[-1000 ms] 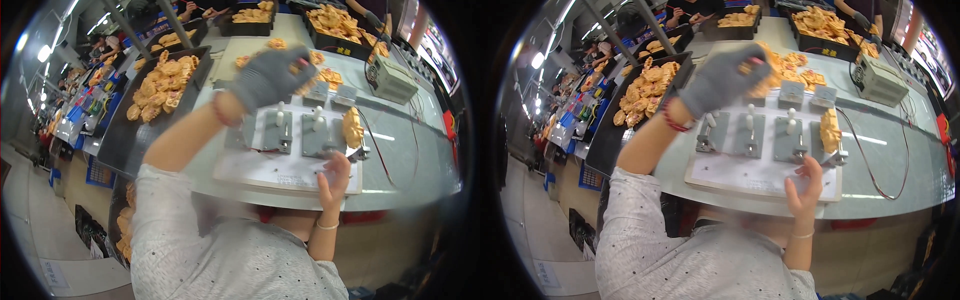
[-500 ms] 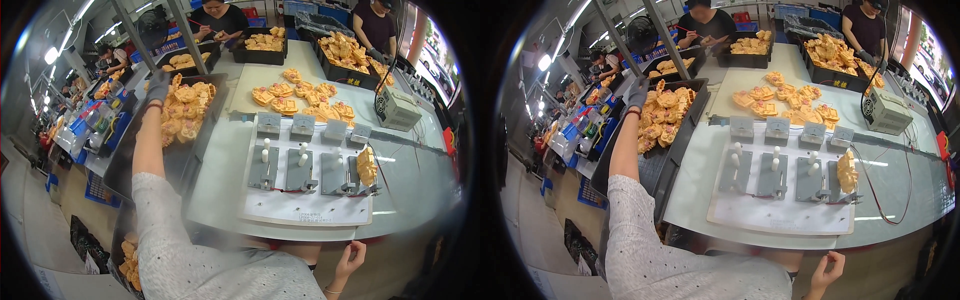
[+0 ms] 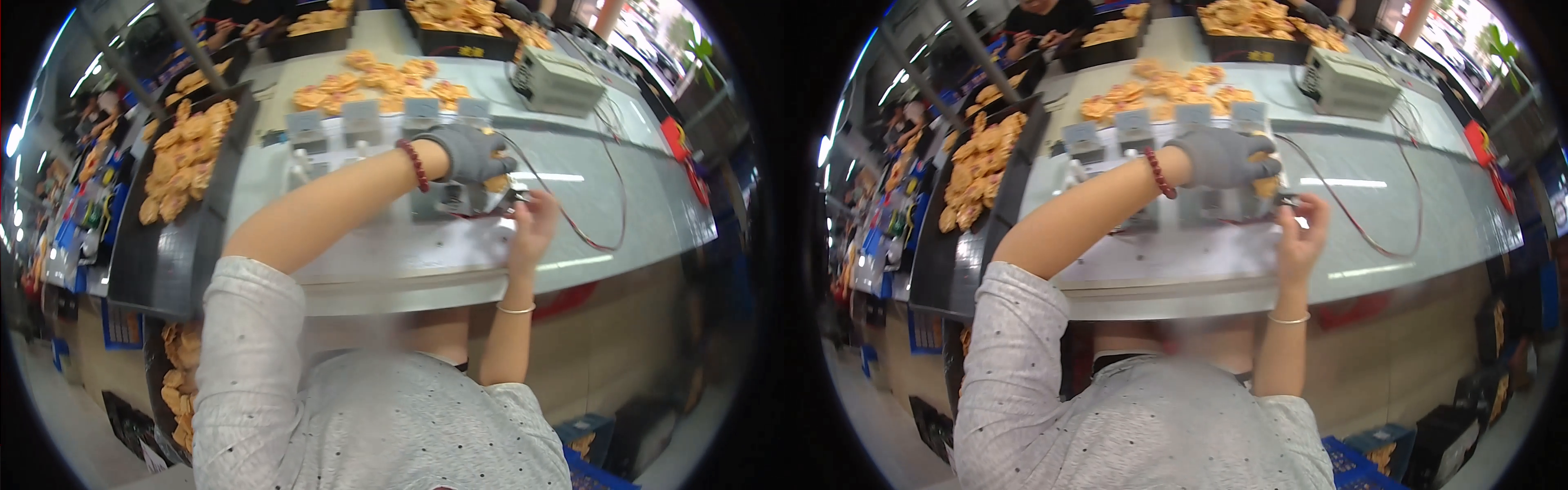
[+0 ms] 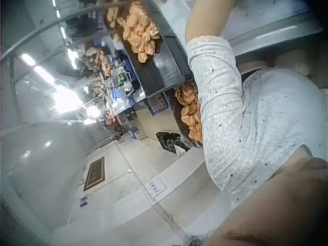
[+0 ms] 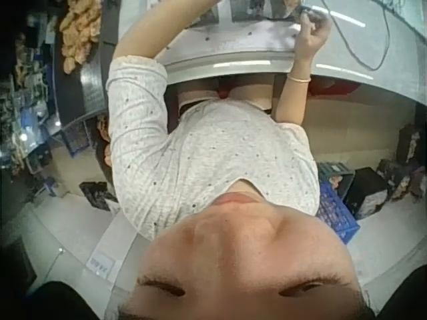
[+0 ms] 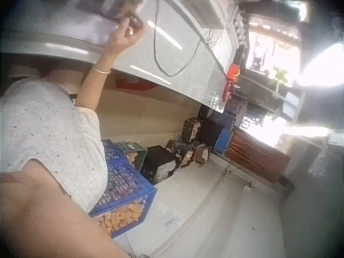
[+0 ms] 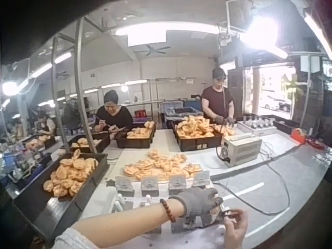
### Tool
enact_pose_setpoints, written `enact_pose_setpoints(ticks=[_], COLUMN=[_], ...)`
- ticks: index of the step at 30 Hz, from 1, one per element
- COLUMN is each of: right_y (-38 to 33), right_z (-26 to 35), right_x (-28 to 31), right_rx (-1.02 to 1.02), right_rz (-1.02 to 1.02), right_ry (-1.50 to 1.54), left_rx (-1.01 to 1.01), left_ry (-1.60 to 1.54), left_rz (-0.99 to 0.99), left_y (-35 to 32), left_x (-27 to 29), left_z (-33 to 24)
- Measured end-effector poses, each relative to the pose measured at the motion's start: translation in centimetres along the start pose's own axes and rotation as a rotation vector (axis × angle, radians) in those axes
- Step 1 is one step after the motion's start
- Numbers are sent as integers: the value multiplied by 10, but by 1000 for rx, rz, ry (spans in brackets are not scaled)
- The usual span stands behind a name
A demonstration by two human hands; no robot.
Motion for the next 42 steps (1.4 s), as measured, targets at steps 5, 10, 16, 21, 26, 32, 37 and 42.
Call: enact_pose_setpoints(ticks=[5, 10, 16, 21, 26, 32, 37, 42], right_y=[-8, -7, -11, -16, -19, -20, -19, -19], right_z=[5, 1, 6, -4, -1, -5, -8, 0], right_x=[10, 12, 15, 24, 15, 20, 27, 14], right_rx=[17, 121, 101, 71, 109, 91, 96, 97], right_rz=[118, 123, 116, -119, -126, -99, -117, -148], right_ry=[33, -33, -153, -222, -312, -373, -355, -392], left_rx=[132, 142, 121, 678, 1185, 1087, 848, 673], left_ry=[2, 116, -171, 308, -9, -777, -553, -337], left_rz=[47, -165, -482, -643, -906, -1235, -1199, -1077], left_y=[30, 24, -58, -198, -331, -368, -395, -447], left_x=[-27, -16, 98, 163, 186, 184, 206, 203], left_z=[-16, -19, 25, 238, 442, 489, 437, 252])
Point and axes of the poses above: each hand's wrist, its own y-axis towards the middle knuckle, its own x-axis out of the back of the hand, z = x × y, the point moved 4 cm from there along y, towards the middle knuckle, and after that the axes turned 3 degrees about -z, right-handed, at the moved point
